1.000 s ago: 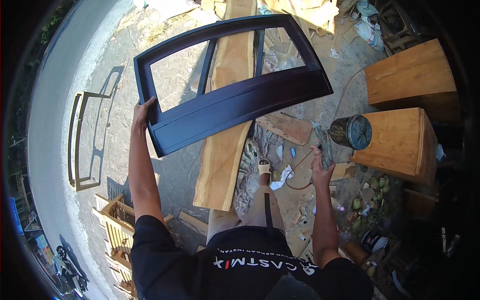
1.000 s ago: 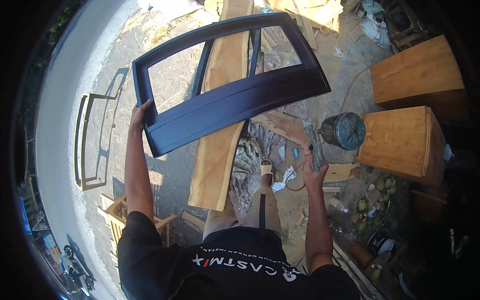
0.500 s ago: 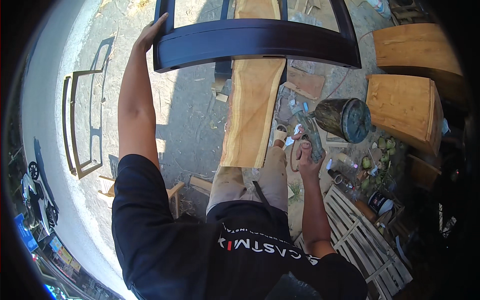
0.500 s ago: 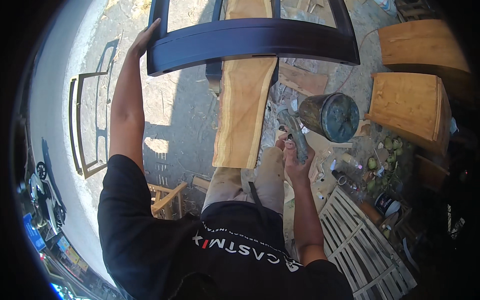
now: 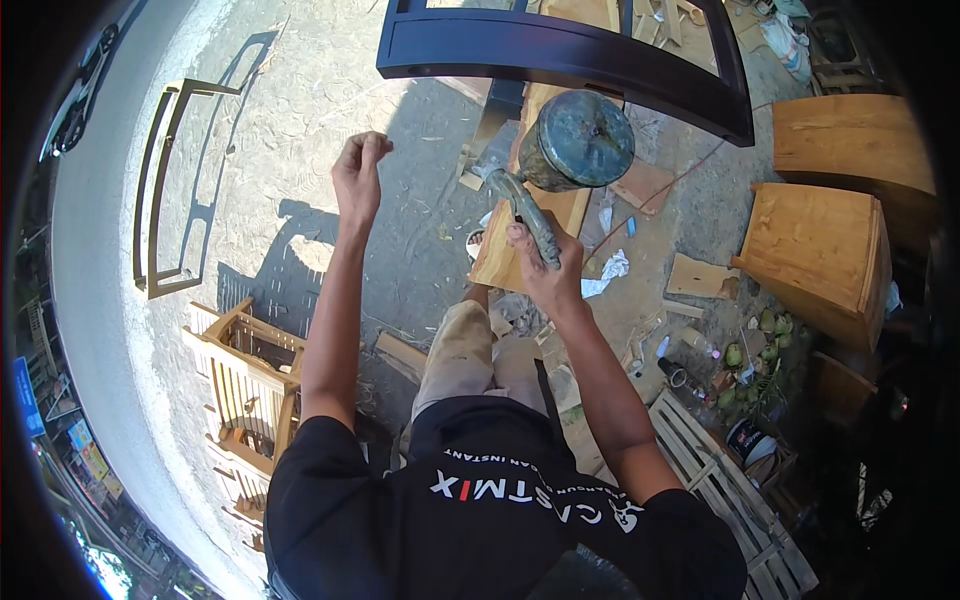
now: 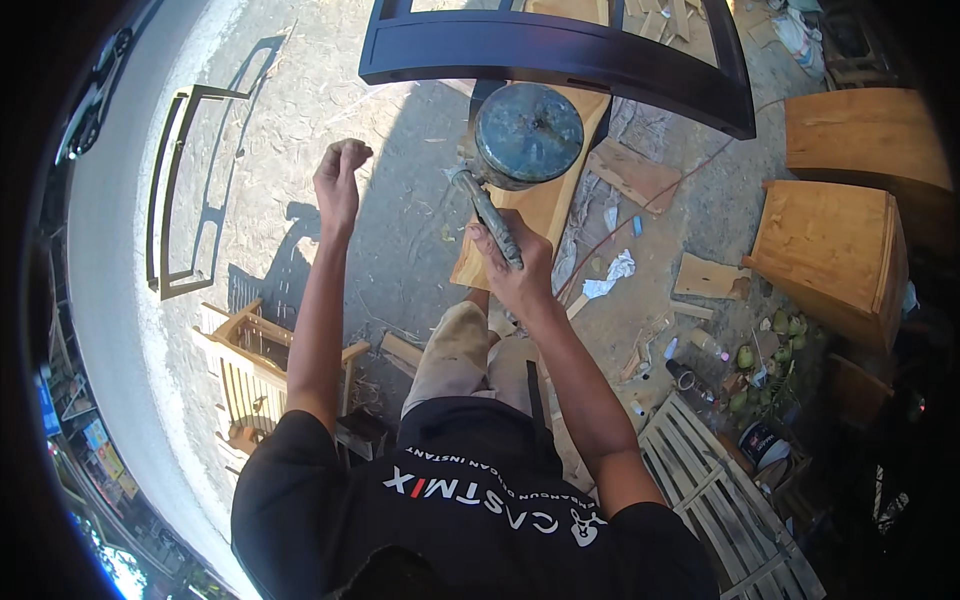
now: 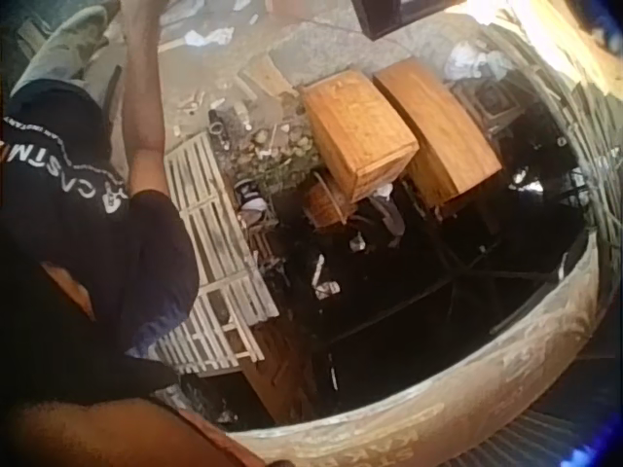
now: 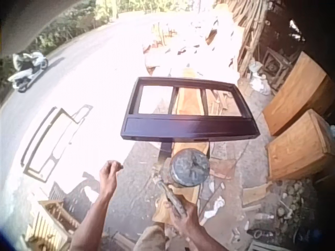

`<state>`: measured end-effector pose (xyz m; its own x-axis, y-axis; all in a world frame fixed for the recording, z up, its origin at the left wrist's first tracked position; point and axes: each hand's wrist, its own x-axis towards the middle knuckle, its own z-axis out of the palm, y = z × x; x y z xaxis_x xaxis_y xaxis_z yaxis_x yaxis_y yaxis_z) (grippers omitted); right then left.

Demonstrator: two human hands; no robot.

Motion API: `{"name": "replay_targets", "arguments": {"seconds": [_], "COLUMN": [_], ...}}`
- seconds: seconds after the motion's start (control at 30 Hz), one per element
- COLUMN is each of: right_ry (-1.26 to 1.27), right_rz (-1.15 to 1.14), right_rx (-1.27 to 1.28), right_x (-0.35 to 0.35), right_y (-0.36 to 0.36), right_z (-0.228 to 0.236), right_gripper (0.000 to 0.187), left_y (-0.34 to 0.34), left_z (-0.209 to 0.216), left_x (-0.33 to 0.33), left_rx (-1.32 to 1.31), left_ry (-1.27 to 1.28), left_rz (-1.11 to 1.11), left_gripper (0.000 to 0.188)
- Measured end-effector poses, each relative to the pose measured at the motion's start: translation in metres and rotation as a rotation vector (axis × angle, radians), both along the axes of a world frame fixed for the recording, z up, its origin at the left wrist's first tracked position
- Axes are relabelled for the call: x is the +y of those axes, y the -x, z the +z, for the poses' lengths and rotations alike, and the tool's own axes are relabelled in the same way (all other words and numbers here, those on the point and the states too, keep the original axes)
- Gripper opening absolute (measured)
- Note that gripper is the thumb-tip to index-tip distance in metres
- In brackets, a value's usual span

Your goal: The person organizes dark-colored wooden frames, prepares a paint mixture in a metal container, and then applies the paint to a wooden surface using a spray gun.

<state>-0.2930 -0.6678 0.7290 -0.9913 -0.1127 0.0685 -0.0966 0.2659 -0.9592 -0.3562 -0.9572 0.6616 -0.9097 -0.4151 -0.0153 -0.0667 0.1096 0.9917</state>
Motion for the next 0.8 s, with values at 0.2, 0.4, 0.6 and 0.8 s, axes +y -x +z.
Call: {"name": "replay_targets", "arguments": {"seconds": [0.2, 0.4, 0.6, 0.8], "right_ry": [0.040, -0.036, -0.063, -0.127], "right_rz": [0.012, -0.056, -0.091, -0.254], "right_rx": [-0.002, -0.072, 0.015, 0.091], "right_x": [-0.058, -0.093, -0.128, -0.138], "right_y": [-0.012, -0.011, -0.001, -0.002], "right_z": [0.013, 0.020, 0.007, -0.003], "right_gripper": [0.031, 0.040, 0.039, 0.036], "left_y": [-0.161, -0.166, -0.145, -0.134], "left_z": [0.008, -0.004, -0.037, -0.052], "left_x": [0.121, 0.114, 0.079, 0.075], "left_rx": [-0.112, -0.110, -0.015, -0.006], "left_ry": [-0.249, -0.474, -0.582, -0.637], "left_rz": [-0.531, -0.473, -0.525, -0.595], "left_gripper": [0.022, 0.017, 0.026, 0.025]}}
